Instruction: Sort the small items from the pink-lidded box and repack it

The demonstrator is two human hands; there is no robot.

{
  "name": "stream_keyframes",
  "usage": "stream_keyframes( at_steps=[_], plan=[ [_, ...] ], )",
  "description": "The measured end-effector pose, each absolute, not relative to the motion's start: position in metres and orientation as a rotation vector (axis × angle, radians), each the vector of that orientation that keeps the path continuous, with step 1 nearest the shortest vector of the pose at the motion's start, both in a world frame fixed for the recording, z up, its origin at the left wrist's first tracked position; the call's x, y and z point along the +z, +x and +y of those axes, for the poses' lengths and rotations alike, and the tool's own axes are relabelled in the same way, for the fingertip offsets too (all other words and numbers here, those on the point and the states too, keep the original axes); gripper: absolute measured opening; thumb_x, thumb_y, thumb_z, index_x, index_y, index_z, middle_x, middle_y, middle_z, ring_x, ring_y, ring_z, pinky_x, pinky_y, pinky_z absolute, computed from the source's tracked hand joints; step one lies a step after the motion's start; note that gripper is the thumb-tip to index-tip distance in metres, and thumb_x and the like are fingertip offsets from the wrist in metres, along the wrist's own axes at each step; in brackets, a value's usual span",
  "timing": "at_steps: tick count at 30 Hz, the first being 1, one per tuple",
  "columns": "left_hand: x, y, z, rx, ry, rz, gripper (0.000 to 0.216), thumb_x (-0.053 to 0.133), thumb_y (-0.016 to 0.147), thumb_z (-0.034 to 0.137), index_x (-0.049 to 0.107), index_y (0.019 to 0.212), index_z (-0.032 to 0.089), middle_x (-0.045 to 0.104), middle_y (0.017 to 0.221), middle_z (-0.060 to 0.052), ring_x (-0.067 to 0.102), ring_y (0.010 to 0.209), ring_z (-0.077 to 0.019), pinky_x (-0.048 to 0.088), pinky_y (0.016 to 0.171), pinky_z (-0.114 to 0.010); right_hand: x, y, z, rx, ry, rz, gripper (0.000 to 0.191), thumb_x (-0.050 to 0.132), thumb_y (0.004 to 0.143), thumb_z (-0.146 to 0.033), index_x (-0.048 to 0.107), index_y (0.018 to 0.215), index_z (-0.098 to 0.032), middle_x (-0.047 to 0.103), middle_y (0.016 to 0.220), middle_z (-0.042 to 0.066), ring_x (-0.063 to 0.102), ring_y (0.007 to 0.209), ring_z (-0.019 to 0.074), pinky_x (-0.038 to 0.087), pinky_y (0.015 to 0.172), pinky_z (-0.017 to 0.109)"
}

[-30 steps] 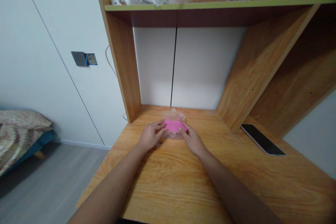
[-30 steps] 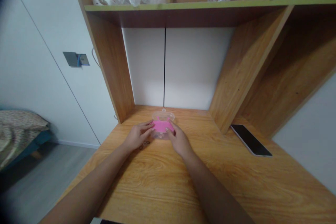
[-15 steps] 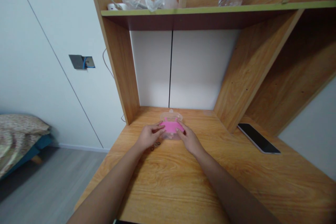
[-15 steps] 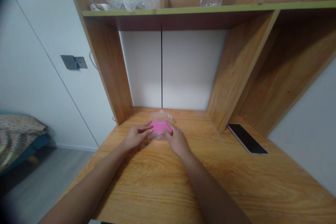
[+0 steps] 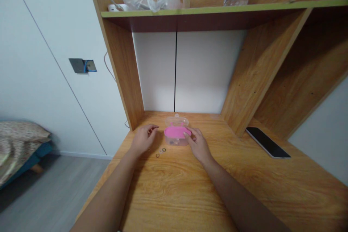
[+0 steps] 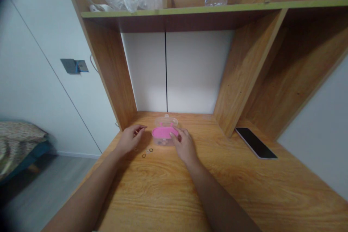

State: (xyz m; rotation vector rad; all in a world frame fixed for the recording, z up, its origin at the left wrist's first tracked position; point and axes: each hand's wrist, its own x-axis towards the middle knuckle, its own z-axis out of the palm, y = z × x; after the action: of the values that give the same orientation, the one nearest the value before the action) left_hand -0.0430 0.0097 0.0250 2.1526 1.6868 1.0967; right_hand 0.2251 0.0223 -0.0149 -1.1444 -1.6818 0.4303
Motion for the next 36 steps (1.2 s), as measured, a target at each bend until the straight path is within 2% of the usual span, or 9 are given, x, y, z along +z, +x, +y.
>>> stream_keyframes(
  at_steps=[2,4,7,10,16,23,30,36],
  plan=[
    [0.03,-0.058,0.009,0.842,2.289,1.807,0.029,0.05,0.089,0.032,0.074,0.089,0.016,0.075,0.087,-0.009,0.065,0.076,-0.0205,0.045,0.069,-0.029,-0.013,0.227,0.022,0.406,-1.143,-1.636,0.04,0.056,0.095,-0.049,0.068,0.126,-0.026,0.065,0.118,0.01,0.062,0.11,0.0253,0.049,0.098,0.041],
    [0.032,-0.071,0.008,0.585,2.344,1.845,0.02,0.055,0.081,0.028,0.071,0.076,0.018,0.072,0.078,-0.007,0.062,0.068,-0.0185,0.039,0.062,-0.027,-0.012,0.229,0.023,0.38,-1.157,-1.579,0.041,0.053,0.096,-0.05,0.068,0.124,-0.025,0.065,0.12,0.011,0.061,0.112,0.0261,0.05,0.098,0.041],
    [0.032,-0.083,0.007,0.325,2.343,1.8,0.015,0.059,0.074,0.028,0.069,0.068,0.018,0.069,0.069,-0.003,0.059,0.063,-0.0164,0.034,0.058,-0.025,-0.012,0.232,0.025,0.352,-1.178,-1.518,0.041,0.051,0.097,-0.051,0.069,0.119,-0.021,0.066,0.119,0.012,0.062,0.111,0.0265,0.05,0.097,0.041],
    [0.031,-0.086,0.006,0.223,2.316,1.76,0.016,0.064,0.07,0.033,0.069,0.065,0.019,0.067,0.064,-0.001,0.057,0.06,-0.0151,0.032,0.057,-0.025,-0.011,0.233,0.025,0.333,-1.176,-1.482,0.041,0.049,0.098,-0.051,0.069,0.115,-0.02,0.067,0.116,0.013,0.062,0.109,0.0258,0.049,0.097,0.041],
    [0.026,-0.082,0.006,0.309,2.224,1.666,0.022,0.065,0.07,0.037,0.073,0.065,0.017,0.068,0.061,-0.001,0.057,0.057,-0.0132,0.033,0.054,-0.023,-0.008,0.233,0.022,0.339,-1.167,-1.464,0.039,0.048,0.098,-0.048,0.069,0.115,-0.019,0.067,0.115,0.013,0.062,0.109,0.0251,0.05,0.093,0.039],
    [0.015,-0.052,0.007,0.476,2.197,1.345,0.017,0.062,0.072,0.025,0.075,0.072,0.015,0.072,0.068,-0.003,0.061,0.059,-0.0128,0.038,0.054,-0.021,-0.01,0.234,0.024,0.332,-1.147,-1.484,0.036,0.05,0.097,-0.047,0.072,0.106,-0.02,0.067,0.109,0.011,0.063,0.104,0.025,0.05,0.093,0.039],
    [0.013,-0.031,0.004,0.615,2.339,1.252,0.02,0.072,0.075,0.035,0.072,0.07,0.016,0.065,0.064,-0.001,0.053,0.057,-0.0105,0.036,0.055,-0.022,-0.004,0.231,0.019,0.345,-1.129,-1.508,0.031,0.052,0.097,-0.044,0.074,0.1,-0.022,0.068,0.104,0.01,0.063,0.101,0.0246,0.05,0.089,0.038],
    [0.009,-0.021,0.002,0.69,2.324,1.182,0.025,0.072,0.079,0.037,0.077,0.095,0.018,0.058,0.059,0.002,0.045,0.052,-0.0095,0.033,0.053,-0.022,0.011,0.227,0.005,0.304,-1.059,-1.532,0.028,0.052,0.097,-0.036,0.075,0.092,-0.022,0.069,0.092,0.007,0.064,0.087,0.0212,0.05,0.079,0.032]
  ],
)
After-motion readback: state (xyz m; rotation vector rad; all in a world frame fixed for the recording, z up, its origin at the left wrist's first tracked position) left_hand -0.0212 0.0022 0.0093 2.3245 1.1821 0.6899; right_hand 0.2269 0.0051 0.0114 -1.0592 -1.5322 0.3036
